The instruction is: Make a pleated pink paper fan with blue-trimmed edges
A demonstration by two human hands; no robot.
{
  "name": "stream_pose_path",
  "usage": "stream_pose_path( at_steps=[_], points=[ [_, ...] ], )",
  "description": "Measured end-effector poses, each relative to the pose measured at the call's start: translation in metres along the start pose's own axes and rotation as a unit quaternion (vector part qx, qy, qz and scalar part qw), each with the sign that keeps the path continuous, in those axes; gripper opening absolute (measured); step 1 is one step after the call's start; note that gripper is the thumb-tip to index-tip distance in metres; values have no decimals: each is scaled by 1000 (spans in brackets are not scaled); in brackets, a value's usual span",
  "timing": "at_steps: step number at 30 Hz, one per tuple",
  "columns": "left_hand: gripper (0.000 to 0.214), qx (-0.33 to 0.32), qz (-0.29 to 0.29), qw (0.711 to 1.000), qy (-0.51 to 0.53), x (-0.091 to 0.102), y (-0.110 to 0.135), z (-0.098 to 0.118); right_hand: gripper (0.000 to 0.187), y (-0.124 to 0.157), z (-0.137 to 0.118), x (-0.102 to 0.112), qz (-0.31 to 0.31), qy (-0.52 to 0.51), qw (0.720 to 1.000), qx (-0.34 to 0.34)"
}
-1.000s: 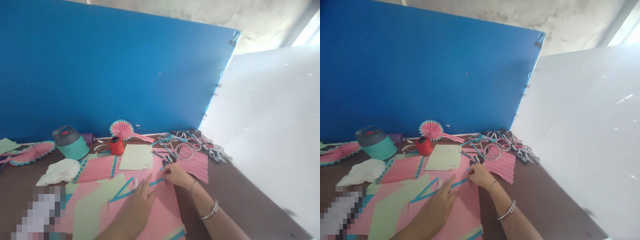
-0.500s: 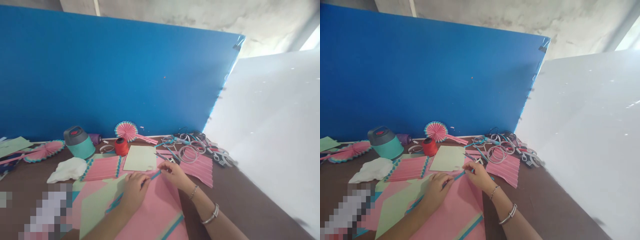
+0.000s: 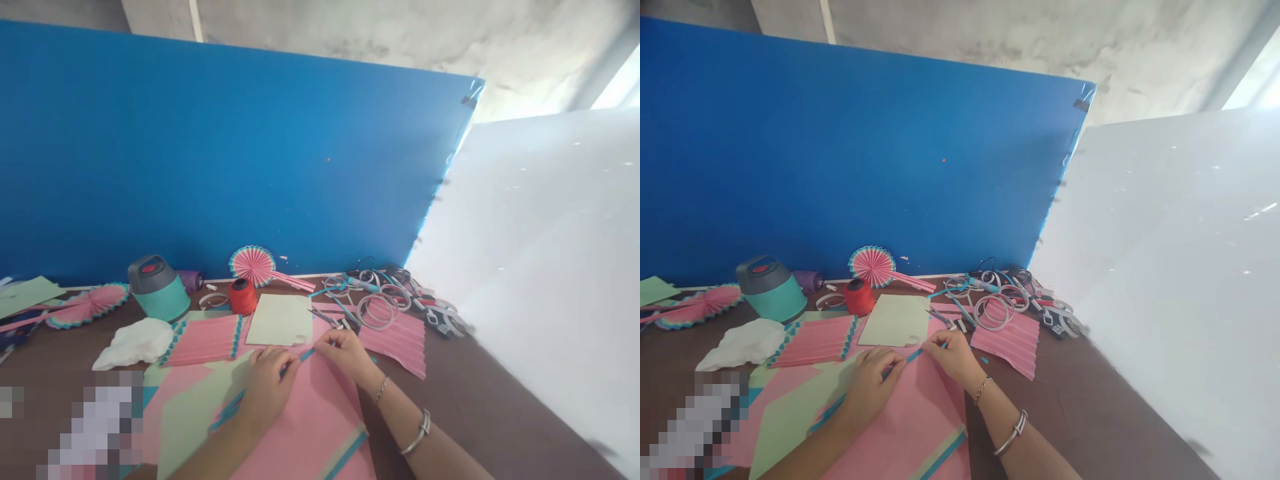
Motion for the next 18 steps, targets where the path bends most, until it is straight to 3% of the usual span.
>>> stream_pose_path(
  at_steps=[4, 7, 10, 13, 15, 18],
  points=[
    [24, 18, 8, 1000, 7, -1, -1, -7, 31, -6, 5, 11, 92, -86, 991, -48],
    [23, 33, 17, 999, 27, -3, -2, -13, 37, -9, 5, 27, 152, -41, 986, -50],
    [24, 30, 19, 998, 54, -4, -3, -15, 40, -10, 6, 35, 145, 105, 983, -42],
    [25, 31, 17, 997, 66, -5, -3, -15, 23, -8, 7, 34, 141, 214, 966, 40],
    [24, 32, 16, 997, 68, -5, -2, -16, 23, -6, 4, 28, 128, 230, 960, 96],
    [24, 24, 11, 997, 74, -6, -2, -17, 28, -2, -2, 17, 102, 187, 969, 127]
  ],
)
Point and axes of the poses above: each hand's wrist, its own y-axis away from the middle knuckle, its own x-axis out of the back of the hand, z = x × y, the point moved 1 cm from there along -y, towards the middle knuckle, and after that the axes turned 11 degrees about -y, right-handed, at the moved point
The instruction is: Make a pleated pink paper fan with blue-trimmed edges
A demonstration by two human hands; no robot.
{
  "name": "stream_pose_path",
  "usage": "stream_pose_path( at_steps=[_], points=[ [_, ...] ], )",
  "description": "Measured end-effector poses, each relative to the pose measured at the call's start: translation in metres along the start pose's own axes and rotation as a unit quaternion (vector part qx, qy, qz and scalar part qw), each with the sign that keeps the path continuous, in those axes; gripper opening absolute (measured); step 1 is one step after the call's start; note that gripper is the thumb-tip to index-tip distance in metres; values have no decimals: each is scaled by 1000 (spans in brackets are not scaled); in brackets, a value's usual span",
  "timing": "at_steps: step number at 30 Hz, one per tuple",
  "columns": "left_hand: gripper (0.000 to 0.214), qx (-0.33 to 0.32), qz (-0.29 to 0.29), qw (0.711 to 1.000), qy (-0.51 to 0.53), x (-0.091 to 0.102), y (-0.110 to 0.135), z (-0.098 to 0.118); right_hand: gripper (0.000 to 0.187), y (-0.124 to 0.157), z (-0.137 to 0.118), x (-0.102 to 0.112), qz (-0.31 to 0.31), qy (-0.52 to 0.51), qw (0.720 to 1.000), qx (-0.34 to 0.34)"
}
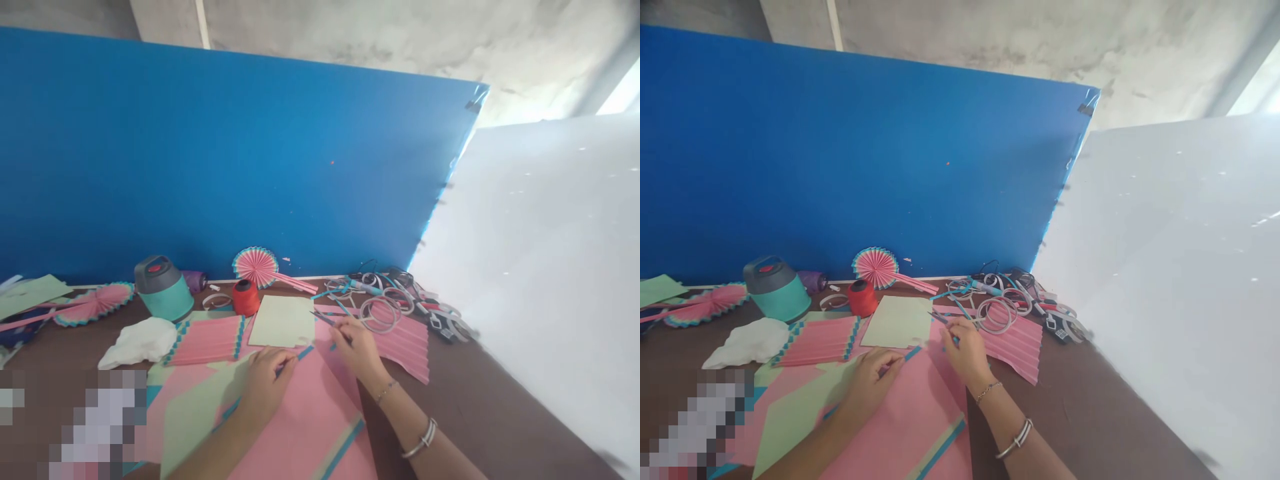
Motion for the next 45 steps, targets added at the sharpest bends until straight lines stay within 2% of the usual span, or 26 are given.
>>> stream_pose_path(
  at_steps=[3, 6, 10, 14, 18, 20, 23, 25, 27, 29, 32, 34, 36, 40, 42, 45],
  points=[
    [26, -9, -3, 1000, 12, -1, -1, -1, 19, 3, -11, -7, -76, -70, 994, -23],
    [33, -11, -10, 1000, 18, 4, -3, 0, 13, 5, -14, -10, -151, -88, 983, -56],
    [42, -5, -39, 999, -19, 22, -7, -2, 13, 1, -2, -3, -130, -74, 984, -93],
    [41, 22, -62, 992, -105, 43, -18, -16, 11, -3, 13, 7, -124, -56, 980, -142],
    [31, 30, 6, 982, -187, 55, -23, -19, 11, -2, 16, 10, -157, -37, 967, -196],
    [32, -10, 23, 978, -205, 55, -16, -10, 12, 1, 13, 9, -174, -22, 959, -223],
    [34, -153, -27, 968, -199, 42, 9, 12, 8, 4, 7, 8, -196, 3, 955, -222],
    [35, -250, -41, 945, -207, 29, 27, 21, 8, 4, 5, 9, -199, -1, 959, -202],
    [33, -316, -50, 919, -230, 14, 41, 19, 20, 0, 5, 12, -156, -28, 968, -193],
    [39, -353, -31, 895, -270, 2, 47, 10, 27, -5, 8, 17, -50, -84, 978, -187],
    [39, -368, 15, 886, -282, -12, 46, -6, 32, -13, 16, 26, 129, -161, 968, -145],
    [41, -380, 29, 879, -285, -18, 44, -12, 30, -15, 24, 31, 195, -133, 966, -107],
    [39, -399, 45, 870, -286, -21, 43, -15, 23, -15, 32, 35, 199, -36, 977, -72],
    [29, -444, 77, 848, -280, -24, 42, -19, 21, -11, 41, 34, 128, 168, 977, -29],
    [32, -450, 73, 849, -267, -26, 41, -23, 21, -9, 41, 33, 104, 211, 971, -36],
    [40, -444, 46, 865, -227, -31, 40, -28, 20, -8, 35, 30, 76, 198, 977, -32]
  ],
)
Point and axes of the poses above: each hand's wrist, its own y-axis away from the middle knuckle, its own x-axis out of the back of the hand, z = x × y, the point moved 1 cm from there along -y, towards the middle knuckle, and after that the axes turned 11 degrees about -y, right-handed, at the moved point
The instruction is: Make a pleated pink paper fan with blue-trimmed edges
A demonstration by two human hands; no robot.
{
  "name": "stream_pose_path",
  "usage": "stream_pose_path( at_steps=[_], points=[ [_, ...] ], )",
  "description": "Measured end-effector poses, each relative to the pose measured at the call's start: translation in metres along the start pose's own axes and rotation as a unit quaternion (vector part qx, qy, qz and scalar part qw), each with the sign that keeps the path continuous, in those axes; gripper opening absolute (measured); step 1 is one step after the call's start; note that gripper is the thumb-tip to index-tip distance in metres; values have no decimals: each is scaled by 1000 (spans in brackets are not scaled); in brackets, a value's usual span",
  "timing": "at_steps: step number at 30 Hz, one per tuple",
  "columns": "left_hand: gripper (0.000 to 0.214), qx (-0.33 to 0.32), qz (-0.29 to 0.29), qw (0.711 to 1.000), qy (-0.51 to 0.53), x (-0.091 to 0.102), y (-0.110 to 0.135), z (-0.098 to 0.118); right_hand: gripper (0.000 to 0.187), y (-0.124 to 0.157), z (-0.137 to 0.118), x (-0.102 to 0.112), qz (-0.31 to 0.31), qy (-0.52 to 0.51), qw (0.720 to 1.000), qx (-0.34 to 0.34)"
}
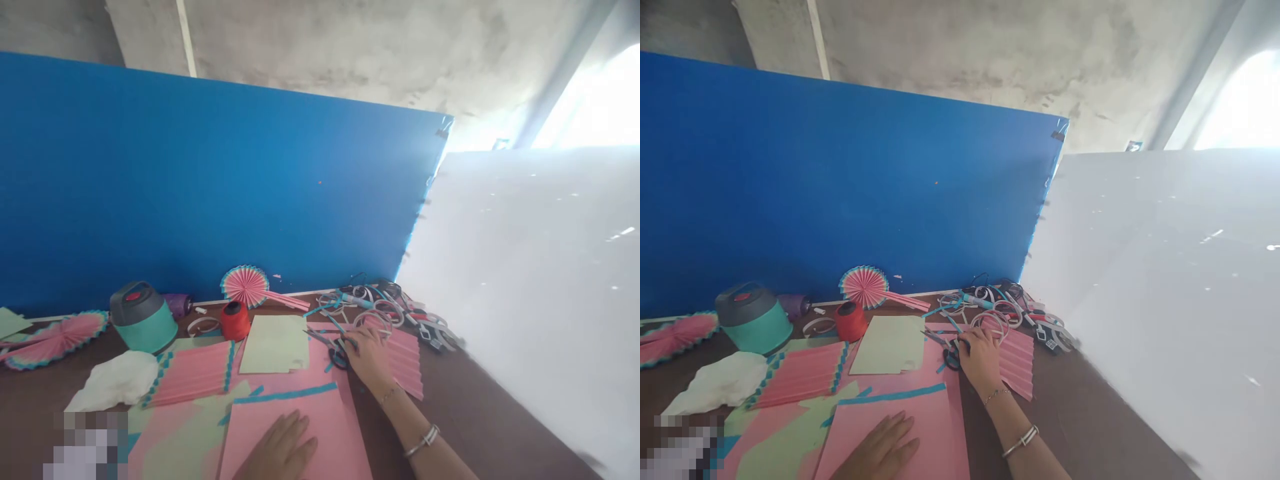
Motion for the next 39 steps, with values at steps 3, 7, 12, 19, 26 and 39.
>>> stream_pose_path(
  at_steps=[3, 7, 12, 19, 26, 39],
  points=[
    [43, 15, -23, 999, 46, -1, 0, 1, 19, 0, -10, 0, -19, -129, 991, 6],
    [39, 68, -70, 991, 94, 16, -3, 4, 25, 6, -26, -3, -94, -429, 890, -126],
    [60, 250, -71, 959, 118, 36, -7, 6, 27, 29, -56, -6, -350, -595, 696, -199],
    [37, 307, -80, 930, 185, 46, -16, 7, 30, 51, -93, -9, -486, -594, 619, -167],
    [22, 382, 12, 903, 198, 49, -14, -21, 23, 32, -65, -12, -312, -508, 787, -158],
    [47, 472, 40, 870, 136, 32, 2, -64, 27, 6, -15, -12, -145, 100, 984, -30]
  ],
)
Point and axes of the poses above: each hand's wrist, its own y-axis away from the middle knuckle, its own x-axis out of the back of the hand, z = x × y, the point moved 1 cm from there along -y, towards the middle knuckle, and after that the axes turned 11 degrees about -y, right-handed, at the moved point
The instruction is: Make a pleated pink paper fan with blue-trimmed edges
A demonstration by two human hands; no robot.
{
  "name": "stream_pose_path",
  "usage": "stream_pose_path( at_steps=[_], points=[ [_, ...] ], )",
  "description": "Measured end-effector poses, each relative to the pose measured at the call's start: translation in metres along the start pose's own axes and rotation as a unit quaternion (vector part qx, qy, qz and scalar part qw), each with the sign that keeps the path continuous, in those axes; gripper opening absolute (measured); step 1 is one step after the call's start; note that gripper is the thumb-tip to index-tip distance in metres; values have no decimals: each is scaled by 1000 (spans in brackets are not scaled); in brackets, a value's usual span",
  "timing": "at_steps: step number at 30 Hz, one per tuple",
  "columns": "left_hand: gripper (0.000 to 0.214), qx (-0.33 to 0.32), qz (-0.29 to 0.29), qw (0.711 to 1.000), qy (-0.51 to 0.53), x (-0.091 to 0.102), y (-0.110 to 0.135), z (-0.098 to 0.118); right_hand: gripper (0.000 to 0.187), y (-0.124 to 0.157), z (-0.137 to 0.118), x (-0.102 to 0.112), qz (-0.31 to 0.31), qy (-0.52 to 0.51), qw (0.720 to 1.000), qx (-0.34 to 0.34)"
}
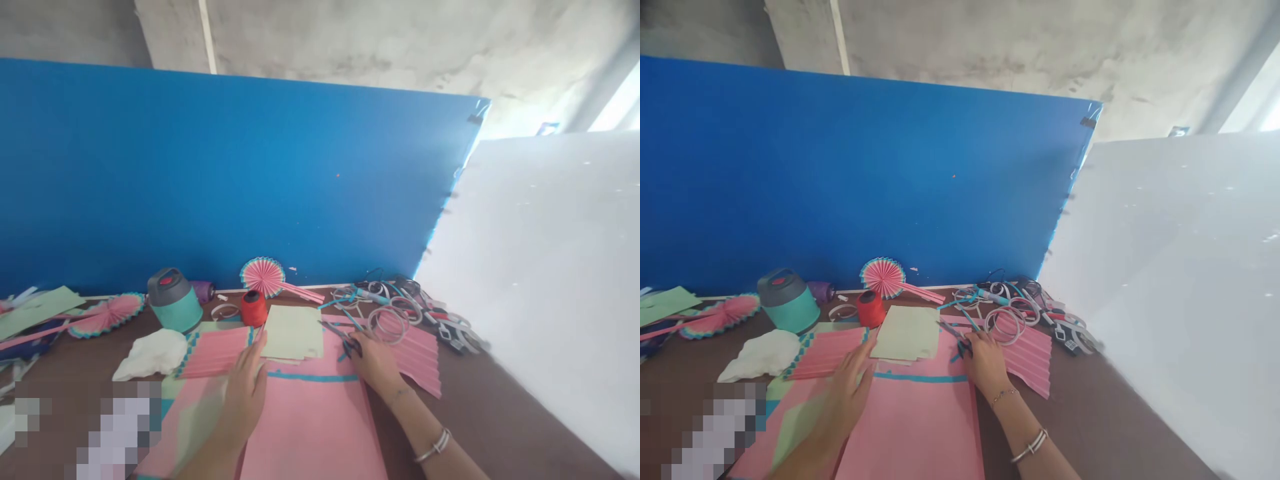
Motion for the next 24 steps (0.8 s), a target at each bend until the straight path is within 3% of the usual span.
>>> stream_pose_path(
  at_steps=[2, 5, 8, 12, 15, 20, 24],
  points=[
    [47, 35, -2, 999, -12, 9, -9, -7, 31, 1, -3, 2, -7, 38, 999, -3],
    [38, 105, -103, 988, -54, 33, -21, -13, 38, 1, -4, 4, -5, 72, 997, -3],
    [29, 111, -213, 960, -141, 60, -26, -13, 46, 1, -5, 6, -14, 71, 997, -2],
    [20, 105, -291, 911, -273, 76, -20, -11, 30, 2, -9, 8, -30, 42, 999, -2],
    [28, 99, -301, 900, -298, 70, -10, -17, 23, 3, -12, 8, -37, 37, 998, -21],
    [50, 39, -249, 929, -271, 48, 0, -38, 29, 4, -10, 7, -24, 63, 997, -32],
    [51, 63, -212, 934, -281, 37, -1, -52, 32, 3, -6, 7, 24, 25, 999, -40]
  ],
)
Point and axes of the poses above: each hand's wrist, its own y-axis away from the middle knuckle, its own x-axis out of the back of the hand, z = x × y, the point moved 1 cm from there along -y, towards the middle knuckle, and after that the axes turned 11 degrees about -y, right-handed, at the moved point
